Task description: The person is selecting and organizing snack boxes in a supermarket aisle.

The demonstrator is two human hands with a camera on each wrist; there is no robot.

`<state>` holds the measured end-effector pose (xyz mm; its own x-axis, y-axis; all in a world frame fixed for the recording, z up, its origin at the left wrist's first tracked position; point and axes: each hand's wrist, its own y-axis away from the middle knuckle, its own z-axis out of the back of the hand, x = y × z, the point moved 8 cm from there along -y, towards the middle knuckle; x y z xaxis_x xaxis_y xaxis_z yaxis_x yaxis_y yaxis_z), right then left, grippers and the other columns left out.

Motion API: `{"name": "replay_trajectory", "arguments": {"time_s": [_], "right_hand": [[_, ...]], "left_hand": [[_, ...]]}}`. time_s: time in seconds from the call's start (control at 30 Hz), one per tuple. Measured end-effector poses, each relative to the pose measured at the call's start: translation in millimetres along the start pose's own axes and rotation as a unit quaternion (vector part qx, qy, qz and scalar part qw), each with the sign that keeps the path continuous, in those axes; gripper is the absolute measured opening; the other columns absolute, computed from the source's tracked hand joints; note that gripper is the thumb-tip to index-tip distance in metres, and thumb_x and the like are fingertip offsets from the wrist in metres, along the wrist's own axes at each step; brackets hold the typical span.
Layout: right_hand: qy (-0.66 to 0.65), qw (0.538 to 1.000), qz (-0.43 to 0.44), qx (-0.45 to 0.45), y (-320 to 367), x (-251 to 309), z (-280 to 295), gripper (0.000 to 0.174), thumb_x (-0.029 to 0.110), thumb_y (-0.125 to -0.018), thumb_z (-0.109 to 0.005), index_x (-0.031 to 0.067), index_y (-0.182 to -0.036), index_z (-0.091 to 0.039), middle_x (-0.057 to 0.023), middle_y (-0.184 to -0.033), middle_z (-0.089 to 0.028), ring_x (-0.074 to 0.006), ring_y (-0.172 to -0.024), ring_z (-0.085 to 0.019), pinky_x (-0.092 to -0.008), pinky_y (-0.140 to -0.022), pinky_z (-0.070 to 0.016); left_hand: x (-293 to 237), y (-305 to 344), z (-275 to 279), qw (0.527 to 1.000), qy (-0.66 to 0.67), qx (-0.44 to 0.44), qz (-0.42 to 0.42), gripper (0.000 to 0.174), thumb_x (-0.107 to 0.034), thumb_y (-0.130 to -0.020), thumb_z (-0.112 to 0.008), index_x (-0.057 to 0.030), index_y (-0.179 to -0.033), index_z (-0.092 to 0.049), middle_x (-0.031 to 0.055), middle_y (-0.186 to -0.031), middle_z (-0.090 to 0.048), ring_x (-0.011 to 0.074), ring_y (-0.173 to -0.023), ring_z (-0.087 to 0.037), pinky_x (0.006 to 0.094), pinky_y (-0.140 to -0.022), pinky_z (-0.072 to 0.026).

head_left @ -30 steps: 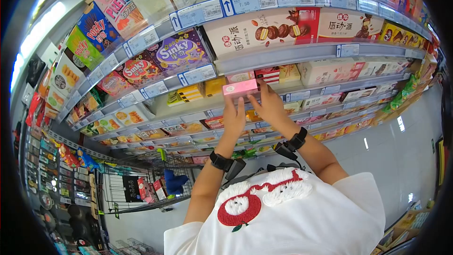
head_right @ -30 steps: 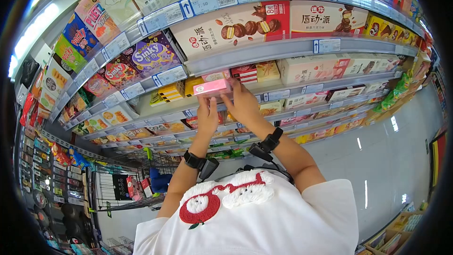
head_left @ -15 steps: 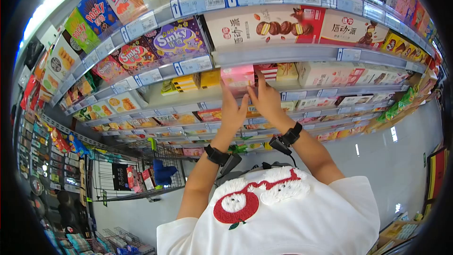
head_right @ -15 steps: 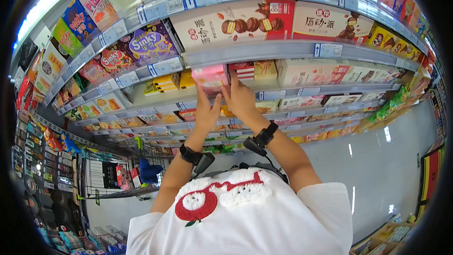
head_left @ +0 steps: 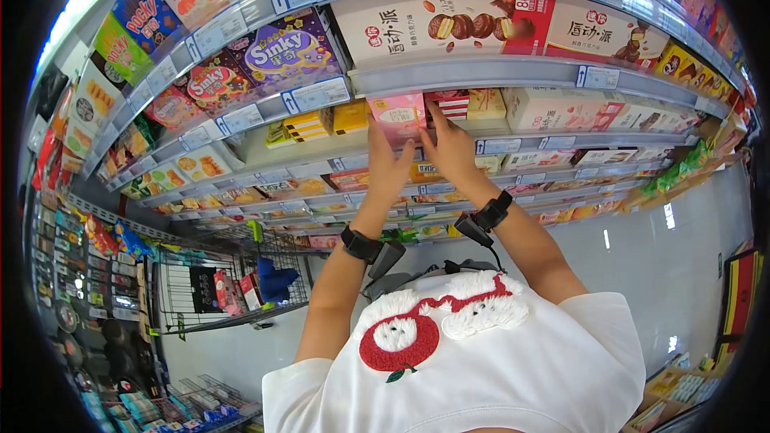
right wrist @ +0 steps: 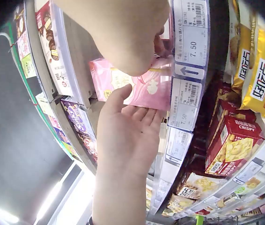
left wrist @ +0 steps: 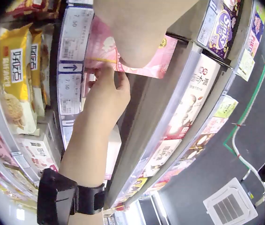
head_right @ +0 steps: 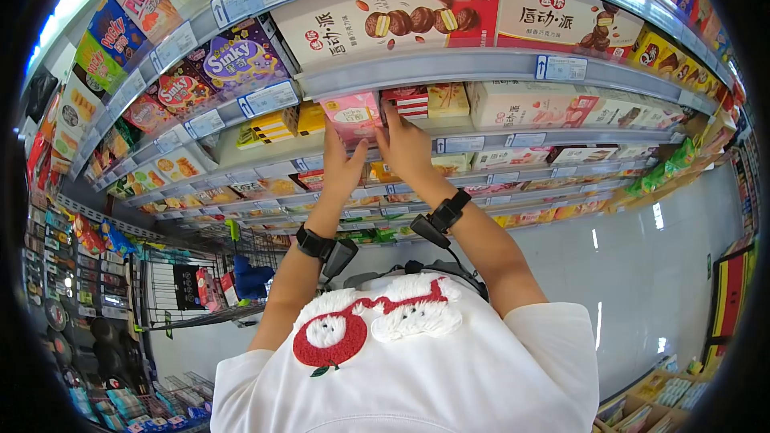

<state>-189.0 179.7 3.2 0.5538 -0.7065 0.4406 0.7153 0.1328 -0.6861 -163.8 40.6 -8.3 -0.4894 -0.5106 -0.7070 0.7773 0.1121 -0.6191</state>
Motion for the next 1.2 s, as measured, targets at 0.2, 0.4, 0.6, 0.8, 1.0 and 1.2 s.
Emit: {"name": "replay_trajectory", "arguments": {"time_s": [0.2,0.4,0.6,0.8,1.0,1.2], "right_hand": [[0.032,0.999,0.013,-0.005,1.8,0.4,-3.9,0.054,0.023,-0.078,-0.062,0.0074,-0.126,-0.045,-0.0135,-0.082,-0.064,-0.0298,-0.066,-0.063,-0.0384,-0.055,-0.0506],[0.027,1.000,0.004,-0.001,1.9,3.3,-3.1,0.050,0.025,-0.080,-0.062,0.0087,-0.125,-0.047,-0.0143,-0.077,-0.063,-0.0314,-0.067,-0.062,-0.0386,-0.056,-0.0502],[0.051,0.998,-0.020,0.015,2.7,-0.3,-8.1,0.048,0.023,-0.078,-0.062,0.0076,-0.123,-0.050,-0.0097,-0.079,-0.063,-0.0269,-0.069,-0.063,-0.0364,-0.057,-0.0505],[0.046,0.998,-0.035,-0.006,4.5,-2.2,-8.2,0.045,0.024,-0.077,-0.066,0.0095,-0.118,-0.054,-0.0109,-0.077,-0.064,-0.0277,-0.067,-0.062,-0.0364,-0.056,-0.0495],[0.034,0.999,-0.034,-0.012,6.9,-3.1,-10.7,0.045,0.024,-0.077,-0.064,0.0094,-0.118,-0.053,-0.0101,-0.079,-0.063,-0.0284,-0.071,-0.062,-0.0379,-0.059,-0.0505],[-0.010,0.996,-0.064,-0.055,11.6,0.3,-11.0,0.042,0.015,-0.077,-0.062,0.0067,-0.117,-0.053,-0.0128,-0.088,-0.062,-0.0255,-0.068,-0.060,-0.0353,-0.058,-0.0486]], "left_hand": [[-7.6,-4.2,1.3,1.000,0.013,-0.005,-0.010,0.074,-0.003,-0.078,-0.058,0.0039,-0.139,-0.018,0.0215,-0.128,-0.043,0.0284,-0.116,-0.047,0.0344,-0.096,-0.0378],[4.6,-2.0,-1.5,0.999,0.037,0.001,0.014,0.077,-0.006,-0.078,-0.059,0.0052,-0.140,-0.015,0.0259,-0.129,-0.042,0.0335,-0.117,-0.046,0.0362,-0.097,-0.0375],[6.9,-2.3,0.4,1.000,0.007,0.001,0.019,0.074,-0.004,-0.078,-0.058,0.0049,-0.139,-0.017,0.0241,-0.124,-0.047,0.0311,-0.113,-0.051,0.0345,-0.095,-0.0392],[3.1,-3.2,4.3,1.000,0.006,0.016,0.013,0.072,-0.002,-0.078,-0.057,0.0041,-0.138,-0.019,0.0227,-0.122,-0.050,0.0286,-0.112,-0.053,0.0330,-0.093,-0.0401],[4.2,-8.6,8.7,0.999,0.018,0.049,0.002,0.073,-0.001,-0.077,-0.056,0.0059,-0.139,-0.017,0.0235,-0.123,-0.049,0.0295,-0.114,-0.051,0.0341,-0.094,-0.0402],[8.8,-9.0,13.6,0.995,0.052,0.082,0.022,0.073,-0.003,-0.078,-0.054,0.0087,-0.139,-0.014,0.0270,-0.135,-0.035,0.0345,-0.123,-0.042,0.0368,-0.102,-0.0329]]}}
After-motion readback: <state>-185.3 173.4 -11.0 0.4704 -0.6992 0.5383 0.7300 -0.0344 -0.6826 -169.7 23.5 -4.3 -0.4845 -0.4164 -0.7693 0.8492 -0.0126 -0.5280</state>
